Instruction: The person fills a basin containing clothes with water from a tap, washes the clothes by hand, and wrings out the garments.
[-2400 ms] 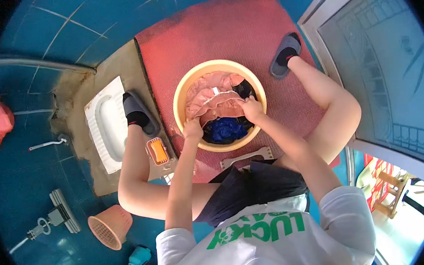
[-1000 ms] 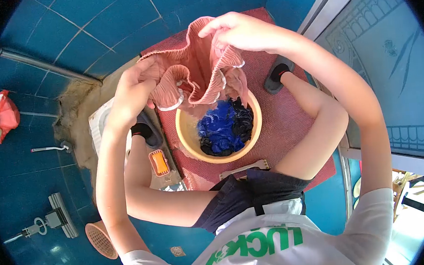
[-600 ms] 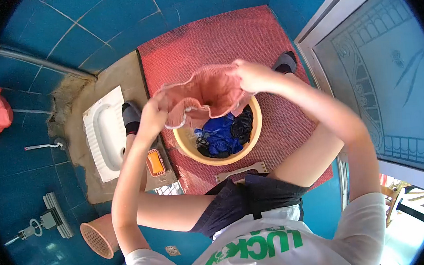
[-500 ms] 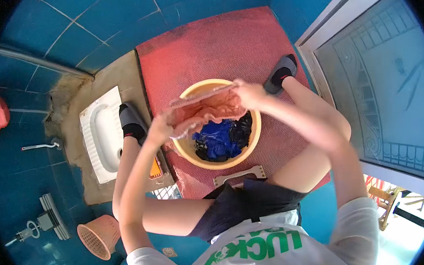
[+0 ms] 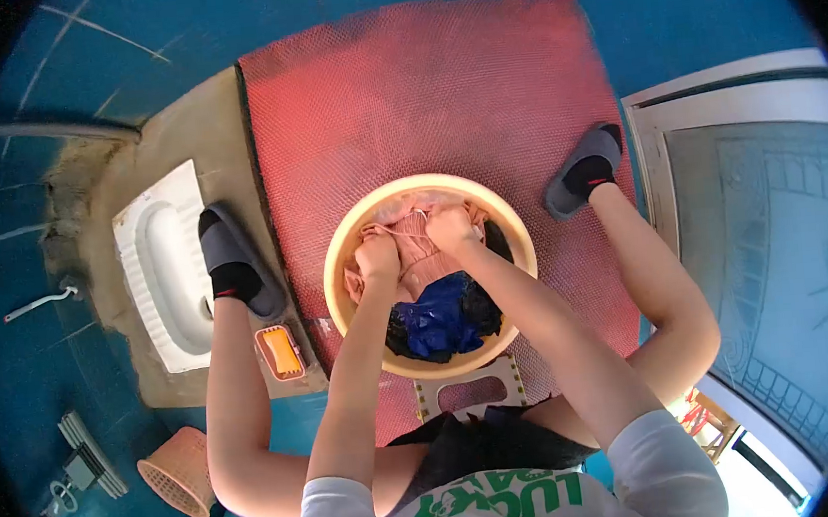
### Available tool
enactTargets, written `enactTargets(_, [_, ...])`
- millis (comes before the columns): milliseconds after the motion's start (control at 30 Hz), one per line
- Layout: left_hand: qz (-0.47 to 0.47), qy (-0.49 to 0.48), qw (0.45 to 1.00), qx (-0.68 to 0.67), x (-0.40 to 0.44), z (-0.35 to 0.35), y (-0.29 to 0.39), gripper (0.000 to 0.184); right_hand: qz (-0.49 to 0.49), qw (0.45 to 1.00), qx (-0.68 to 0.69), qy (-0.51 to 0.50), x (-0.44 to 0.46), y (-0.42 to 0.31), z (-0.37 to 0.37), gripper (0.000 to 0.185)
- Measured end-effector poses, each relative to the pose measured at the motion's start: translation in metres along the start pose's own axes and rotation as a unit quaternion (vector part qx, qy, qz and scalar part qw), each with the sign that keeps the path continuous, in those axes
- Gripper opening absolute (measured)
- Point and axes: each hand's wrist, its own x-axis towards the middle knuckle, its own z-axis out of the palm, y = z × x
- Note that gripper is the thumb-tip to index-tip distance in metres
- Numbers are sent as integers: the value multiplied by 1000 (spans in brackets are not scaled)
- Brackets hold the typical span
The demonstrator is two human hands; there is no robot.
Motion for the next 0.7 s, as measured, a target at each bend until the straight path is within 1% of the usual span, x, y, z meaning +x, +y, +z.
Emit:
enactTargets(33, [56, -113, 992, -28, 12, -9, -2, 21, -70, 992, 37, -94, 17, -1, 10, 22])
enactTargets(67, [56, -127, 990, -31, 28, 21, 2, 21, -76, 991, 41, -106, 25, -7, 15, 22])
enactTargets(100, [-47, -56, 963, -261, 41, 70, 9, 21, -39, 996, 42, -68, 30, -12, 15, 22])
enactTargets(133, [-153, 20, 869, -469, 46, 101, 12, 21, -2, 999, 43, -29, 36, -20, 17, 23])
enactTargets(167, [-159, 10, 870, -467, 45, 80, 12, 21, 142, 954, 256, -70, 51, -28, 32, 23])
enactTargets(200, [-100, -37, 934, -340, 43, 57, 13, 22, 139, 953, 259, -80, 56, -35, 46, 23])
enactTargets(233, [-34, -84, 974, -206, 41, 19, 14, 22, 113, 961, 228, -108, 57, -38, 40, 23])
enactTargets(267, [35, -127, 989, -68, 41, -2, 17, 22, 87, 968, 195, -133, 58, -41, 39, 23])
enactTargets(300, [20, -160, 987, -15, 45, -6, 21, 21, 62, 973, 162, -154, 61, -42, 44, 23])
enactTargets(333, [21, -159, 987, -15, 44, 10, 23, 21, 39, 976, 126, -172, 63, -39, 38, 23])
enactTargets(367, [-83, 9, 944, -318, 41, 40, 27, 19, 17, 978, 89, -187, 64, -35, 30, 23])
enactTargets(400, [-175, 177, 775, -581, 39, 54, 30, 17, 19, 979, 87, -184, 61, -29, 19, 23])
enactTargets(433, [-172, 182, 774, -582, 40, 36, 27, 17, -89, 981, -36, -168, 53, -22, 6, 22])
enactTargets(467, [-61, 69, 952, -293, 38, 17, 23, 16, -194, 957, -158, -150, 46, -20, -2, 21])
enactTargets(500, [53, -54, 996, 39, 35, 4, 19, 16, -192, 957, -161, -145, 45, -21, -4, 21])
enactTargets(533, [52, -47, 997, 40, 33, 0, 16, 16, -104, 975, -77, -179, 47, -20, -7, 21])
enactTargets(567, [62, -84, 994, 14, 31, -3, 11, 15, -13, 978, 9, -209, 47, -20, -6, 20])
enactTargets(600, [73, -121, 990, -13, 27, -7, 7, 15, -10, 979, 8, -202, 38, -19, -4, 20])
enactTargets(633, [35, -78, 996, -40, 19, -1, 4, 19, -8, 993, 14, -116, 23, -16, 2, 19])
enactTargets(667, [35, -65, 996, -40, 10, -7, 0, 19, -4, 1000, 15, -24, 12, -11, -6, 19])
enactTargets(700, [26, -37, 997, -68, -1, -13, -4, 21, 19, 998, 25, -60, -3, -9, -16, 19])
